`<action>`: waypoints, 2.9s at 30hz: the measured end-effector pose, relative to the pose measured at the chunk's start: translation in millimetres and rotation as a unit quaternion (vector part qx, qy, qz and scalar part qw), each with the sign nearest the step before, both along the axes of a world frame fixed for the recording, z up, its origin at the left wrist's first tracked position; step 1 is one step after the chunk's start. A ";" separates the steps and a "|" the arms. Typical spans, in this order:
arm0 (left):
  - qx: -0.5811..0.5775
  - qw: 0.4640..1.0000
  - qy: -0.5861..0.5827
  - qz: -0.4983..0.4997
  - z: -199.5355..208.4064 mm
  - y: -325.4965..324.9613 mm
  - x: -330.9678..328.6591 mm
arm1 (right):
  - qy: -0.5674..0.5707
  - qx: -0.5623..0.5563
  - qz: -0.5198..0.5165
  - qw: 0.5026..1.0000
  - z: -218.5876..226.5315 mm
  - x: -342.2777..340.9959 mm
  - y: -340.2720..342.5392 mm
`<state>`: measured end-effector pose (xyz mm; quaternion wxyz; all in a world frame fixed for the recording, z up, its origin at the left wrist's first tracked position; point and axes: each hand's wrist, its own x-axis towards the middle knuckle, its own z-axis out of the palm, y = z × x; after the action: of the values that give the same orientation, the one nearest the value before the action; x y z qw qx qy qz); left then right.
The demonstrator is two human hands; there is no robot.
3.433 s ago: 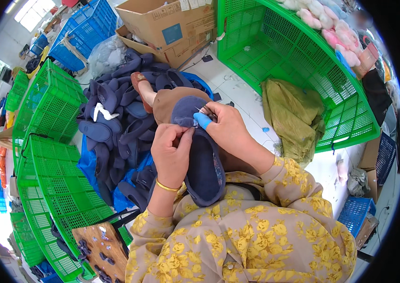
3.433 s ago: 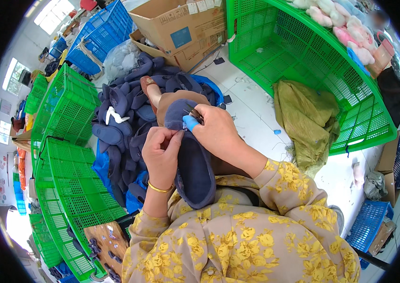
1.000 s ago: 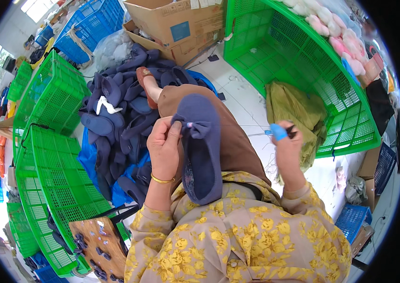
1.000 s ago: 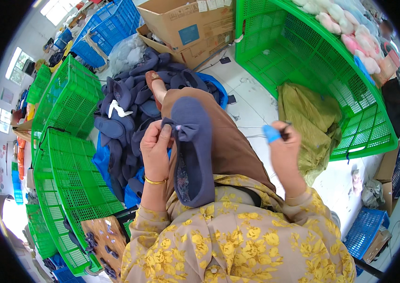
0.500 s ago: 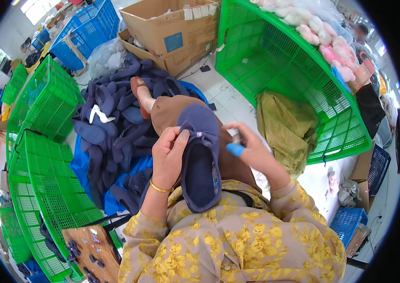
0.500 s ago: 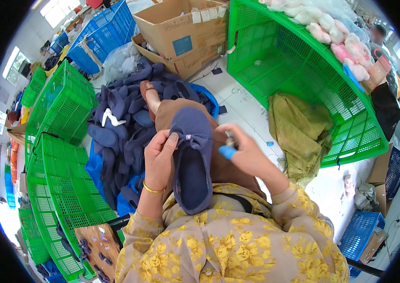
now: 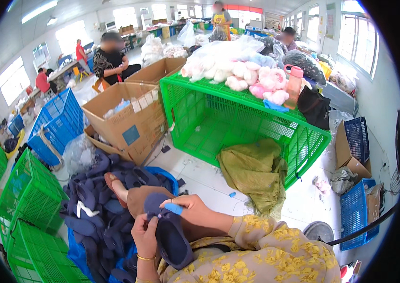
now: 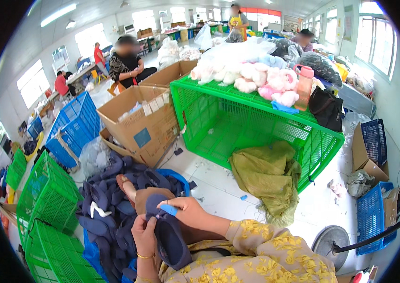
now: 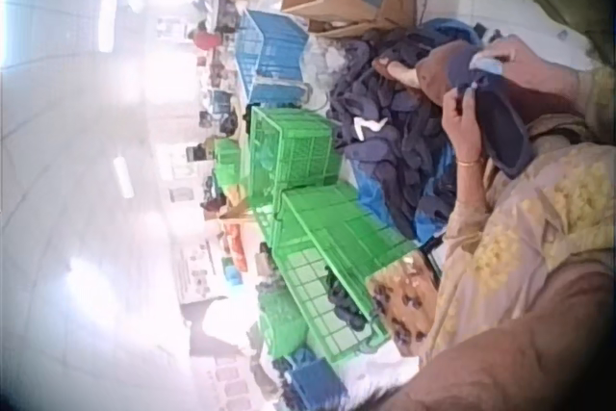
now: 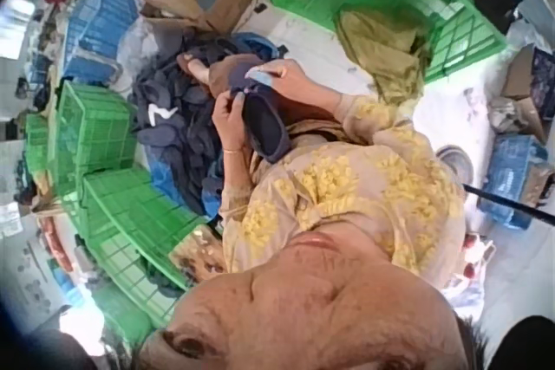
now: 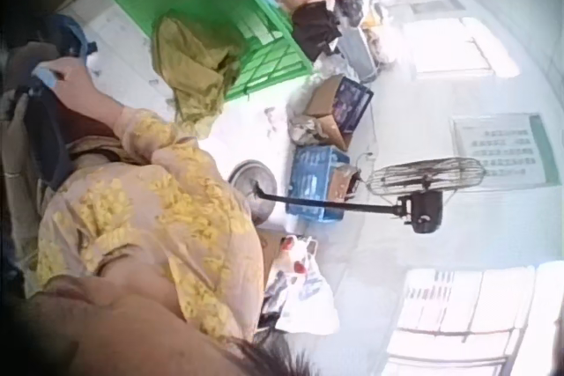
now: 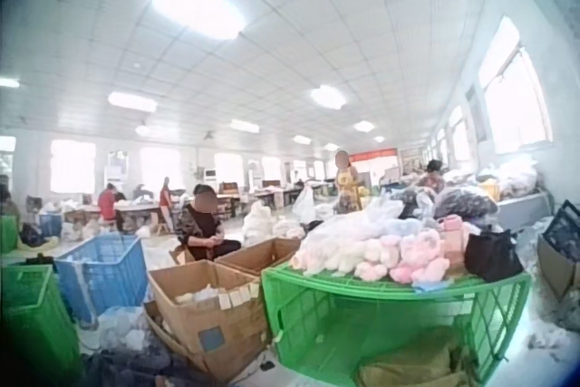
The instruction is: The person sits on the floor in a workshop and uses a blue-handled tool to stitch or attach a small component to the heel of a dark slip-on shoe. The person handles the shoe and tool repeatedly, working on the same item.
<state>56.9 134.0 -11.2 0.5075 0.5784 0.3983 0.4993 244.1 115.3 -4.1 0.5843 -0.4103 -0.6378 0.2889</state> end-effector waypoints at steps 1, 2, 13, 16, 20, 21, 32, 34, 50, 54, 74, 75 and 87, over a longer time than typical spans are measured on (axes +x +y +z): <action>0.003 1.000 0.000 0.001 -1.8 -0.4 -1.5 | -0.142 0.103 -0.119 0.977 1.6 0.8 0.2; 0.005 1.000 0.000 0.001 -4.7 -0.7 -2.9 | -0.237 0.135 -0.152 0.950 3.4 3.3 -6.4; -0.019 0.999 0.027 0.027 12.4 -7.3 5.4 | -0.344 0.035 -0.119 0.931 -2.2 -7.0 -18.9; -0.032 0.999 -0.011 0.006 0.0 -5.8 -0.1 | -0.317 0.002 -0.080 0.945 -0.9 -9.1 -20.8; -0.023 0.999 -0.046 0.005 -14.6 -6.9 -3.2 | -0.307 -0.011 -0.020 0.951 -5.3 -4.5 -25.8; -0.035 0.997 -0.068 0.008 -17.5 -7.3 -3.6 | -0.311 -0.017 -0.009 0.950 -5.9 -3.5 -28.9; -0.062 0.998 -0.015 -0.028 -9.4 -16.7 -10.8 | -0.204 -0.039 0.024 0.978 -8.7 0.0 -52.2; -0.004 0.995 0.098 0.010 -5.7 -26.9 -13.1 | -0.175 -0.032 0.009 0.984 -11.5 0.0 -50.9; 0.197 0.948 0.222 -0.114 14.7 -20.5 -58.1 | -0.189 -0.076 0.182 0.962 0.3 -6.6 -90.6; 0.093 0.952 0.249 -0.150 -4.9 -49.0 -52.2 | -0.169 -0.185 0.183 0.951 -27.0 -1.7 -106.7; 0.203 0.898 0.377 0.099 -43.7 -54.1 9.8 | -0.239 -0.145 0.137 0.950 -36.6 -19.9 -99.3; 0.197 0.902 0.368 0.108 -44.8 -54.8 10.2 | -0.243 -0.134 0.130 0.952 -41.4 -20.5 -99.9; 0.128 0.950 0.252 0.136 -33.4 -55.0 7.9 | -0.232 -0.099 0.168 0.953 -61.1 -11.0 -102.3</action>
<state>64.8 79.0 -44.6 0.2395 0.6859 0.5207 0.4484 233.0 13.0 -65.2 0.3196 -0.4082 -0.7839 0.3416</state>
